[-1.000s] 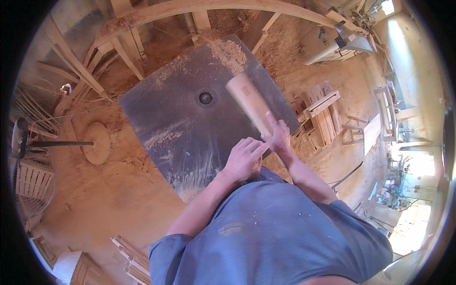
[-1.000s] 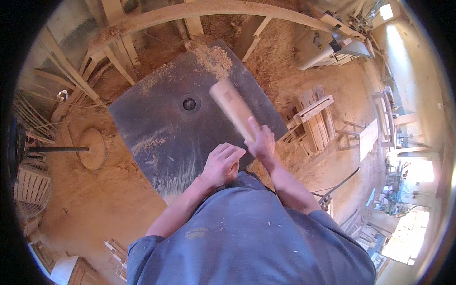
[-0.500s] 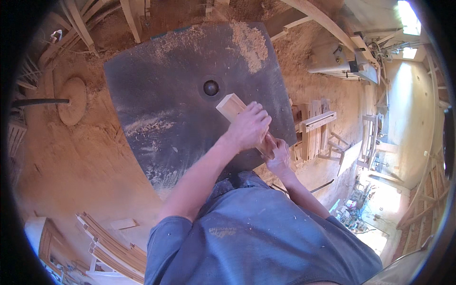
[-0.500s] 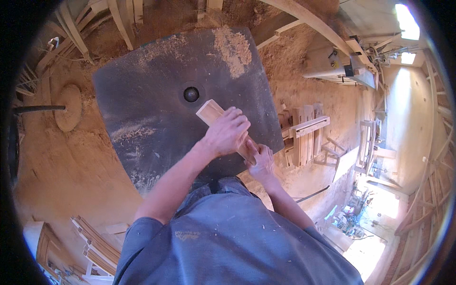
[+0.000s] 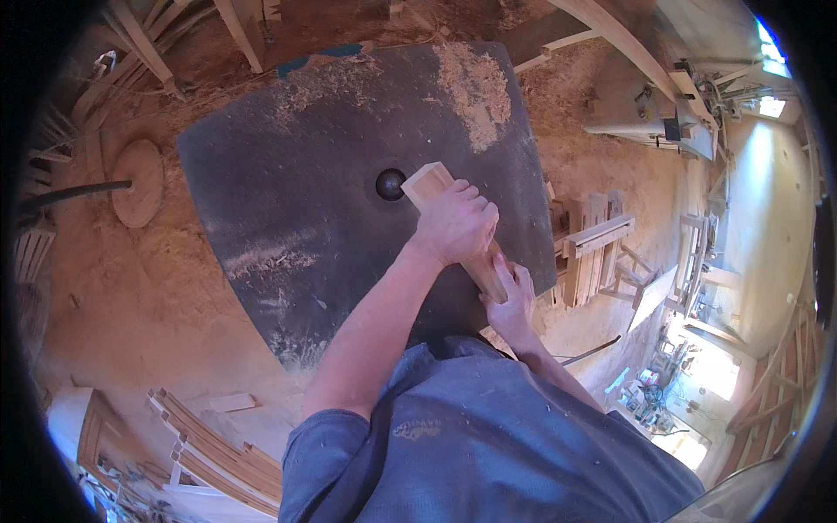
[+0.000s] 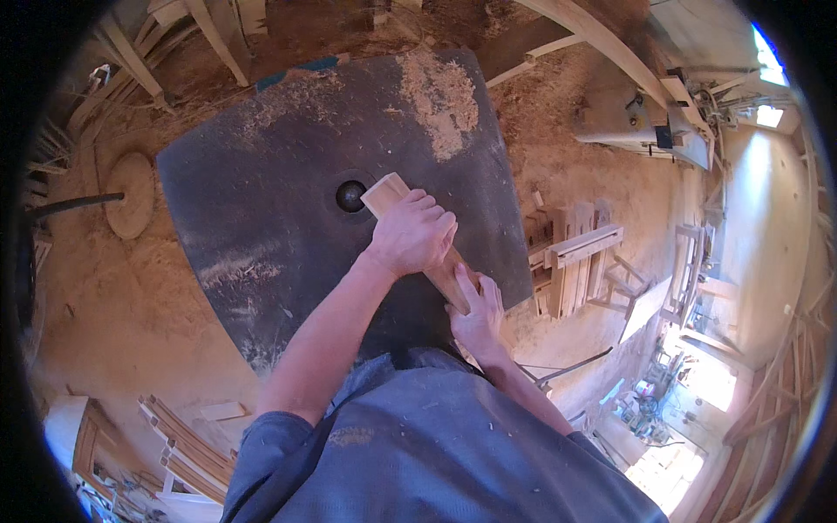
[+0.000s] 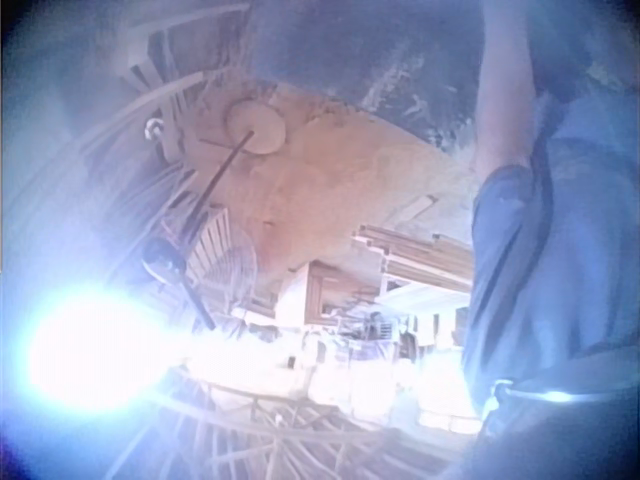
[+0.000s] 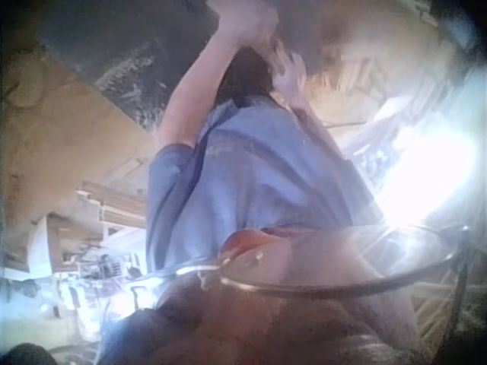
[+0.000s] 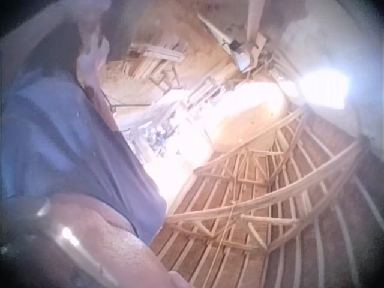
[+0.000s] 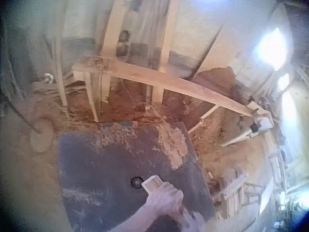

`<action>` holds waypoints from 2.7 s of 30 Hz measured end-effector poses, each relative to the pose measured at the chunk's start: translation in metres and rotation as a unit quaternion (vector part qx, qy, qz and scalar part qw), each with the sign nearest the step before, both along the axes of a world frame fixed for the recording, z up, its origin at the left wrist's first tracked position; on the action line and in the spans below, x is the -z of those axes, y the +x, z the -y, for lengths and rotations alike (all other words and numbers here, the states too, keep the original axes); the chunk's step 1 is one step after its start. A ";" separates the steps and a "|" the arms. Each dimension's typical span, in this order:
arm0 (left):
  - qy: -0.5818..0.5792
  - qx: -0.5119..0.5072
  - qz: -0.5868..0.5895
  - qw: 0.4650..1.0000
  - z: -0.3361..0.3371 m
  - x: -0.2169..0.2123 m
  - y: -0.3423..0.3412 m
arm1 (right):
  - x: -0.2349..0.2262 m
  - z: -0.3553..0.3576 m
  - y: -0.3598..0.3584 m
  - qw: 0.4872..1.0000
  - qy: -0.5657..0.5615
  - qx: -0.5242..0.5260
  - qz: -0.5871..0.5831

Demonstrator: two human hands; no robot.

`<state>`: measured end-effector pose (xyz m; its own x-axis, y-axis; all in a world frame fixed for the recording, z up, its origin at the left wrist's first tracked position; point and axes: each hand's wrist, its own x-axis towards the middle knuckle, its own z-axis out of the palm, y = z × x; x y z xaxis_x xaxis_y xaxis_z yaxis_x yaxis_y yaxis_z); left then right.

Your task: The person uses a table-mounted router to smooth and shape the edges of several wooden furniture components, then stacks the finished pieces on a wooden pallet.

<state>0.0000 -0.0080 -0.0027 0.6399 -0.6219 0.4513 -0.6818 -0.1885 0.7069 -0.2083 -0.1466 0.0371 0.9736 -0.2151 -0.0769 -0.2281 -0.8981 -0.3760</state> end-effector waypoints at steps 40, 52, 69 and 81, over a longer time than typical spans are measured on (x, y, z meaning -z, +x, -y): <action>0.058 0.021 0.007 0.998 -0.037 -0.028 -0.031 | -0.041 0.028 0.005 0.978 0.151 -0.051 -0.137; 0.041 0.017 0.018 0.999 0.001 -0.004 -0.003 | -0.005 0.000 0.010 0.997 -0.011 0.056 -0.054; 0.037 0.019 -0.038 0.998 -0.006 -0.006 0.012 | -0.012 -0.010 0.022 0.994 0.017 0.073 -0.077; 0.027 -0.019 -0.032 0.999 -0.033 -0.013 -0.004 | -0.017 -0.014 0.018 0.997 0.037 0.020 -0.069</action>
